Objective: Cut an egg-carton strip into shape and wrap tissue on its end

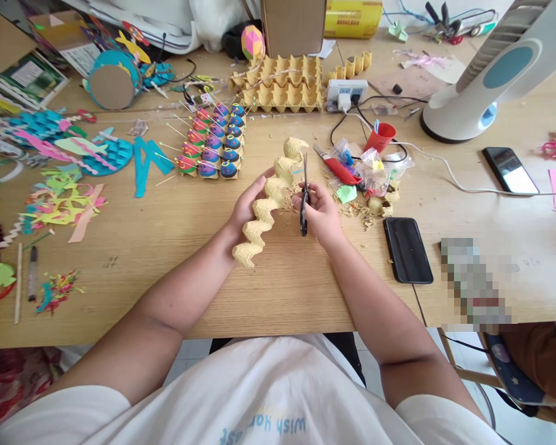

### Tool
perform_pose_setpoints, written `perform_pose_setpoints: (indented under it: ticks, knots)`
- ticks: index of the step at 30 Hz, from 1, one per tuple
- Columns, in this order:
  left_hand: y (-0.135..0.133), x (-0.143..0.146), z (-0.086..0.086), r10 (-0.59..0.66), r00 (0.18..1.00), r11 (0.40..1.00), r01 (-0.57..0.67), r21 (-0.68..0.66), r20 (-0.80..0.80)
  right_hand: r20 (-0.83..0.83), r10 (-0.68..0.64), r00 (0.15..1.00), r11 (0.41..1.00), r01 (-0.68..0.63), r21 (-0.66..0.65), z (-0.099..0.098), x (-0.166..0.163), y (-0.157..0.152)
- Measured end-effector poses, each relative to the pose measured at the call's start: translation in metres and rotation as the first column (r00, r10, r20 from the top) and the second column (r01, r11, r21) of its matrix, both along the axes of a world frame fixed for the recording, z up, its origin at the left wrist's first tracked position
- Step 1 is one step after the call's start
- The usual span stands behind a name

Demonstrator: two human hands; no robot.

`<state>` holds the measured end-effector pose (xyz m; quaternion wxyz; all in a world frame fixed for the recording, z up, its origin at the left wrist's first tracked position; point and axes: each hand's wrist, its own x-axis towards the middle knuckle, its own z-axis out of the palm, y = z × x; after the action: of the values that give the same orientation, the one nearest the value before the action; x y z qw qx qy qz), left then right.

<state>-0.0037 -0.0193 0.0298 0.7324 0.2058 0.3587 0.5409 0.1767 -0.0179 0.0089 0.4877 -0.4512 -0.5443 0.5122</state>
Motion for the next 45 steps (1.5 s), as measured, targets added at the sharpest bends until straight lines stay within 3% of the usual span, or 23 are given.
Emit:
perform_pose_setpoints:
  ticks: [5,9,17,24,30,35,42,45]
  knots:
    - [-0.002,0.003,-0.006,-0.065,0.989,0.980,0.088,0.177,-0.133,0.003,-0.163,0.987,0.986,0.163,-0.044,0.004,0.000,0.000]
    - [-0.002,0.003,-0.010,-0.095,0.978,0.957,0.142,0.253,-0.187,0.034,-0.170,0.985,0.983,0.172,-0.066,0.004,-0.001,-0.001]
    - [-0.002,0.004,-0.009,-0.042,0.985,0.973,0.077,0.215,-0.165,0.098,-0.177,0.979,0.984,0.177,0.006,0.005,0.002,0.001]
    - [0.006,-0.002,-0.009,0.049,0.995,0.997,-0.043,0.068,-0.082,0.207,0.045,0.977,0.997,-0.030,-0.077,0.029,0.009,-0.008]
    - [0.011,-0.001,-0.016,0.070,0.993,0.951,-0.039,0.306,-0.093,0.326,0.131,0.936,0.983,-0.080,-0.165,0.036,0.009,-0.014]
    - [0.013,-0.002,-0.013,0.126,0.987,0.983,-0.110,0.145,-0.104,0.363,0.177,0.915,0.973,-0.106,-0.205,0.041,0.011,-0.015]
    - [0.021,-0.010,-0.021,0.157,0.982,0.945,-0.117,0.307,-0.109,0.453,0.327,0.829,0.937,-0.221,-0.272,0.048,0.013,-0.020]
    - [0.023,-0.011,-0.023,0.129,0.990,0.966,-0.114,0.233,-0.049,0.475,0.354,0.806,0.930,-0.248,-0.272,0.050,0.013,-0.021]
